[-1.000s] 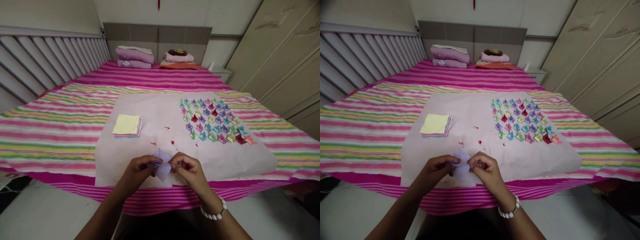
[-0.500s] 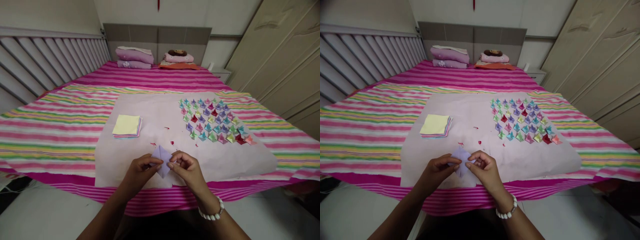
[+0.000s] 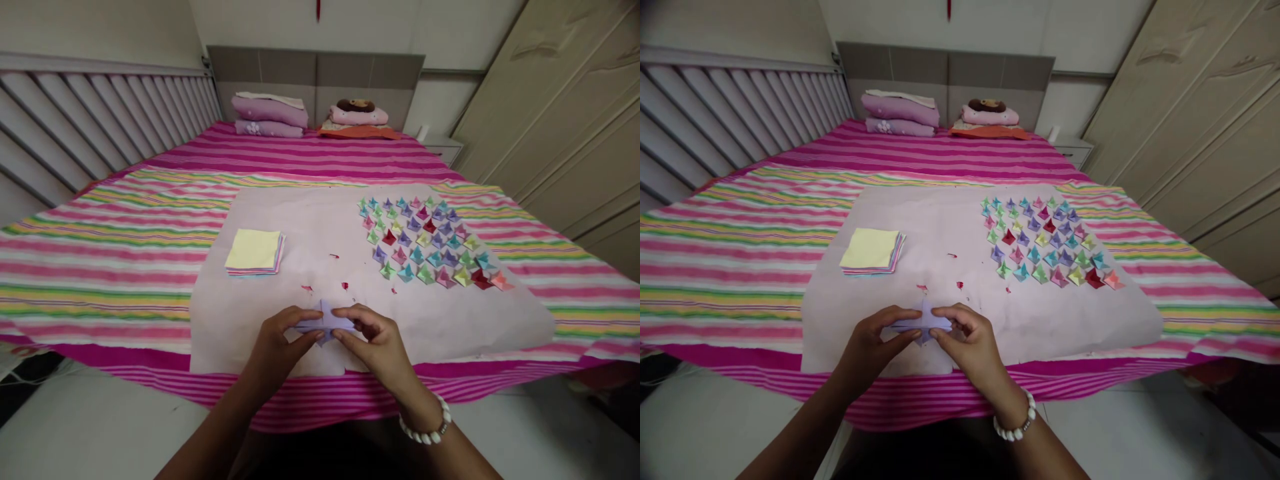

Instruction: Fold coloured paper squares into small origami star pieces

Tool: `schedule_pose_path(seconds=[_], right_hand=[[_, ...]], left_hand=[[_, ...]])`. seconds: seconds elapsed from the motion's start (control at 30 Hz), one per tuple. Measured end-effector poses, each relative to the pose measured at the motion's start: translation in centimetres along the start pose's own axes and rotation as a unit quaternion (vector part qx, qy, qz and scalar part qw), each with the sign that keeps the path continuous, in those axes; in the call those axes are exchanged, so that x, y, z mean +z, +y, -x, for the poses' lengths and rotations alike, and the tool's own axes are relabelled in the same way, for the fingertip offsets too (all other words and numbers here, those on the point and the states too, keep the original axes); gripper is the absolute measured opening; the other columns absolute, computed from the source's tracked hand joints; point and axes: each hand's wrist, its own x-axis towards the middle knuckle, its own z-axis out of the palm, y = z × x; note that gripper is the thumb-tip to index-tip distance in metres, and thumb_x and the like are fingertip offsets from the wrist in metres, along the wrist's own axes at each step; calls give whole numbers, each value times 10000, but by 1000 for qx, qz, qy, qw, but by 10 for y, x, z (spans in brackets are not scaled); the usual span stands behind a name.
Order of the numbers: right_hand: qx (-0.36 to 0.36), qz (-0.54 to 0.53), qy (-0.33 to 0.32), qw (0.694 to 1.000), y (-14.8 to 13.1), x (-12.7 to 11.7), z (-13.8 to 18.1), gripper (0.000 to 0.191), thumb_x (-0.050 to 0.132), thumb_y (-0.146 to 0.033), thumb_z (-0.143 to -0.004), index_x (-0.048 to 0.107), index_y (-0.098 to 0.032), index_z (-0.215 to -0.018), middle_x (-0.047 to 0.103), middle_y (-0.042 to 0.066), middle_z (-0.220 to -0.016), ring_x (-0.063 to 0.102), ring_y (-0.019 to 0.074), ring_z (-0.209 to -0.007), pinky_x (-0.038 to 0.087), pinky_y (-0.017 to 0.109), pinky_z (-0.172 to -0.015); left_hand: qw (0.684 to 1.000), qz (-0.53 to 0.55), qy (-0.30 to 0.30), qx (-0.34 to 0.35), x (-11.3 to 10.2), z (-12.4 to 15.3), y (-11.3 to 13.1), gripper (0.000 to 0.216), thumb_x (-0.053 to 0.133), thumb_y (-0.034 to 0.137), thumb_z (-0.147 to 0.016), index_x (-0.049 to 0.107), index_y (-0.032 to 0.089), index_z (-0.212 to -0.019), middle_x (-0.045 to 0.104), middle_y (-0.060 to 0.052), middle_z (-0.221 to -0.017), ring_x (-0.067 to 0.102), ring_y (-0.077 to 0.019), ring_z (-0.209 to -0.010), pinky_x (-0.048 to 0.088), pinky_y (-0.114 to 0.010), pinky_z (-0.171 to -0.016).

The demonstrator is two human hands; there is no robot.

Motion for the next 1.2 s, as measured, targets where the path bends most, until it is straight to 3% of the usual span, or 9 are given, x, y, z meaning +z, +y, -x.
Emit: schedule_pose_path(seconds=[0.17,0.3,0.37,0.5,0.63,0.97,1.13,1.2], right_hand=[[-76,85,-14,993,-3,-1,0,126,674,-248,-808,727,-236,-921,595,30,-765,569,176,-717,470,312,-656],[-95,90,-11,991,-4,1,-1,46,682,-258,-802,723,-236,-802,583,43,-826,576,191,-797,481,332,-726],[-88,69,-15,994,-5,3,-2,39,716,-270,-770,715,-231,-768,596,49,-871,586,199,-837,483,345,-768],[-37,17,-44,998,-6,4,-2,66,710,-283,-773,706,-218,-760,637,33,-766,603,183,-739,483,318,-694],[6,-3,-26,1000,-4,3,-2,96,706,-281,-770,696,-202,-717,643,16,-708,588,167,-694,465,294,-665],[2,-6,-38,999,-9,6,-2,107,709,-243,-749,693,-192,-658,636,14,-675,581,160,-659,450,288,-650],[28,-44,-10,999,-5,7,-2,83,725,-217,-715,684,-191,-648,635,2,-672,568,154,-668,435,277,-658],[45,-64,1,997,-2,9,-1,83,730,-215,-705,679,-190,-644,627,-9,-657,555,146,-651,424,267,-638]], left_hand=[[999,7,21,42,2,-2,-4,89,709,231,-748,750,218,-825,611,-14,-726,599,-141,-684,492,-250,-640],[999,20,33,35,1,-3,-5,50,744,255,-713,753,217,-745,634,-52,-906,617,-181,-861,500,-284,-764],[999,50,3,18,1,-3,-4,63,729,260,-730,748,200,-736,669,-66,-933,630,-199,-896,498,-306,-801],[995,79,-60,-19,1,-2,1,124,664,275,-796,744,182,-777,703,-42,-759,643,-179,-754,495,-295,-730],[994,61,-80,-45,0,-2,4,167,618,293,-829,748,194,-868,737,-41,-825,654,-194,-823,487,-306,-777],[991,89,0,-103,-1,-5,1,225,796,327,-625,649,170,-559,660,14,-583,600,-142,-610,467,-246,-619],[982,131,47,-129,2,-6,-3,224,692,357,-726,692,172,-599,683,-8,-627,615,-163,-662,477,-271,-658],[971,178,64,-146,8,-4,-7,202,667,370,-748,727,179,-724,728,-27,-748,643,-181,-758,492,-283,-710]])
